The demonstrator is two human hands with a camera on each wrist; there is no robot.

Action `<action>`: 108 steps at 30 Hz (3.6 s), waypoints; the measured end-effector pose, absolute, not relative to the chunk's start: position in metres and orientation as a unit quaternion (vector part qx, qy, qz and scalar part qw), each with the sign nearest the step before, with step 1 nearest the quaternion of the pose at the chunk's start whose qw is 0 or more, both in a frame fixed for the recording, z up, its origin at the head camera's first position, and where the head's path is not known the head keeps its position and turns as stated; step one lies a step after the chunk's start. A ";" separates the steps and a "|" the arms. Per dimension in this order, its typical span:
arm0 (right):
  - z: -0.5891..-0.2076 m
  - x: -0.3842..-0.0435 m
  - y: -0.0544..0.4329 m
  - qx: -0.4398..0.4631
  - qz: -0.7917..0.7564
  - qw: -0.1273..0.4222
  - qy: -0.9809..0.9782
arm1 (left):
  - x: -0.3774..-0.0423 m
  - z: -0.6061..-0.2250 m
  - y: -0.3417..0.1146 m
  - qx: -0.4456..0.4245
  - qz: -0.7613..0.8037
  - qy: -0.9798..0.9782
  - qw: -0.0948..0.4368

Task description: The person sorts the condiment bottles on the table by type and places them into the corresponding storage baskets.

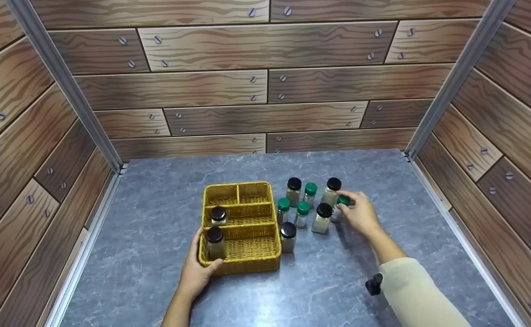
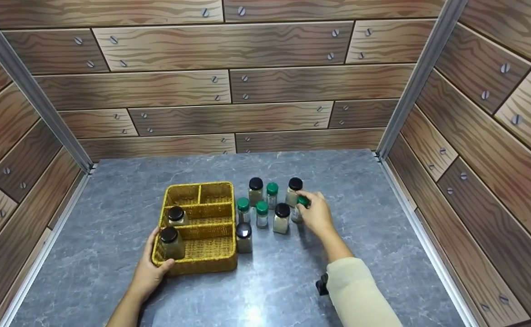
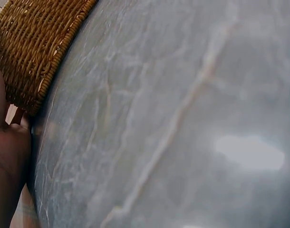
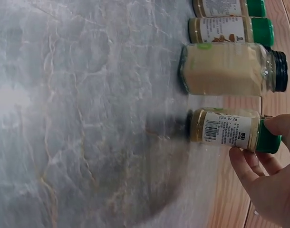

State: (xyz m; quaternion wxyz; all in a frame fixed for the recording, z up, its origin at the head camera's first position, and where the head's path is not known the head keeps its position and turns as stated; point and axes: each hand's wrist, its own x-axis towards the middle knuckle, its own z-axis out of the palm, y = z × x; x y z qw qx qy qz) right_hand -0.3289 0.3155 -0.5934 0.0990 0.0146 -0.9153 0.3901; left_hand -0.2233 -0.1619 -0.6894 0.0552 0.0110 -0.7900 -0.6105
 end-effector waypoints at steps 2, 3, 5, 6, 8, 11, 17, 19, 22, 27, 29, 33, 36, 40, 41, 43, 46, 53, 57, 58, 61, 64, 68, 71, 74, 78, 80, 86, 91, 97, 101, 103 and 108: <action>-0.589 -0.328 0.318 0.016 0.391 0.097 -0.915 | -0.223 -0.689 -0.162 0.011 -0.610 -0.790 0.055; -0.586 -0.327 0.319 0.017 0.393 0.097 -0.914 | -0.223 -0.689 -0.162 0.010 -0.610 -0.791 0.054; -0.581 -0.325 0.321 0.020 0.399 0.097 -0.912 | -0.223 -0.690 -0.162 0.009 -0.610 -0.790 0.054; -0.578 -0.324 0.322 0.021 0.402 0.097 -0.910 | -0.223 -0.690 -0.162 0.009 -0.609 -0.791 0.055; -0.572 -0.322 0.323 0.021 0.409 0.098 -0.907 | -0.223 -0.690 -0.162 0.008 -0.607 -0.793 0.054; -0.564 -0.320 0.322 0.023 0.416 0.108 -0.903 | -0.222 -0.689 -0.162 0.011 -0.601 -0.797 0.053; -0.550 -0.318 0.320 0.025 0.427 0.122 -0.896 | -0.224 -0.689 -0.162 0.011 -0.605 -0.794 0.056; -0.547 -0.317 0.320 0.026 0.431 0.119 -0.894 | -0.224 -0.689 -0.161 0.008 -0.606 -0.793 0.057; -0.540 -0.315 0.319 0.031 0.432 0.113 -0.894 | -0.224 -0.689 -0.160 0.006 -0.607 -0.793 0.059; -0.528 -0.314 0.316 0.035 0.447 0.103 -0.888 | -0.223 -0.688 -0.159 0.006 -0.611 -0.789 0.059; -0.524 -0.314 0.314 0.036 0.457 0.102 -0.883 | -0.223 -0.688 -0.159 0.006 -0.612 -0.788 0.057; -0.519 -0.314 0.308 0.045 0.465 0.111 -0.877 | -0.223 -0.689 -0.159 0.005 -0.612 -0.788 0.061; -0.517 -0.314 0.302 0.053 0.466 0.119 -0.875 | -0.223 -0.688 -0.159 0.003 -0.612 -0.788 0.062; -0.514 -0.314 0.295 0.066 0.479 0.116 -0.868 | -0.224 -0.688 -0.160 0.004 -0.612 -0.789 0.056; -0.513 -0.314 0.293 0.070 0.484 0.111 -0.865 | -0.224 -0.687 -0.160 0.005 -0.612 -0.789 0.055; -0.511 -0.315 0.288 0.077 0.491 0.104 -0.861 | -0.225 -0.688 -0.160 0.003 -0.613 -0.788 0.054; -0.508 -0.316 0.279 0.083 0.499 0.101 -0.857 | -0.227 -0.688 -0.161 0.002 -0.612 -0.789 0.055; -0.501 -0.321 0.255 0.108 0.499 0.105 -0.853 | -0.228 -0.690 -0.162 0.010 -0.601 -0.797 0.057; -0.500 -0.325 0.238 0.121 0.509 0.103 -0.846 | -0.227 -0.691 -0.162 0.013 -0.594 -0.802 0.059; -0.499 -0.326 0.234 0.126 0.510 0.101 -0.845 | -0.226 -0.691 -0.162 0.013 -0.593 -0.803 0.059; -0.498 -0.327 0.222 0.140 0.512 0.090 -0.843 | -0.226 -0.691 -0.161 0.012 -0.597 -0.800 0.058; -0.498 -0.329 0.210 0.147 0.502 0.077 -0.849 | -0.226 -0.691 -0.160 0.008 -0.601 -0.797 0.058; -0.502 -0.333 0.195 0.156 0.494 0.057 -0.853 | -0.226 -0.692 -0.159 0.006 -0.602 -0.797 0.060; -0.506 -0.336 0.185 0.171 0.496 0.042 -0.850 | -0.225 -0.692 -0.159 0.005 -0.596 -0.801 0.065; -0.510 -0.339 0.175 0.186 0.490 0.037 -0.851 | -0.225 -0.692 -0.159 0.003 -0.593 -0.803 0.068; -0.513 -0.342 0.163 0.192 0.487 0.018 -0.852 | -0.225 -0.692 -0.160 0.004 -0.600 -0.797 0.066; -0.515 -0.343 0.157 0.185 0.493 0.002 -0.850 | -0.225 -0.691 -0.160 0.003 -0.604 -0.794 0.065; -0.523 -0.347 0.138 0.176 0.484 -0.003 -0.857 | -0.224 -0.691 -0.159 0.001 -0.604 -0.794 0.066; -0.532 -0.351 0.124 0.178 0.484 0.017 -0.856 | -0.224 -0.694 -0.159 0.001 -0.604 -0.794 0.065; -0.536 -0.355 0.111 0.177 0.489 0.004 -0.854 | -0.225 -0.694 -0.160 0.001 -0.603 -0.795 0.067; -0.534 -0.361 0.103 0.180 0.480 0.007 -0.859 | -0.228 -0.692 -0.161 0.002 -0.598 -0.799 0.069; -0.535 -0.364 0.098 0.184 0.480 0.011 -0.858 | -0.229 -0.692 -0.161 -0.001 -0.596 -0.800 0.072; -0.534 -0.367 0.087 0.196 0.496 0.010 -0.846 | -0.230 -0.693 -0.161 -0.002 -0.603 -0.795 0.072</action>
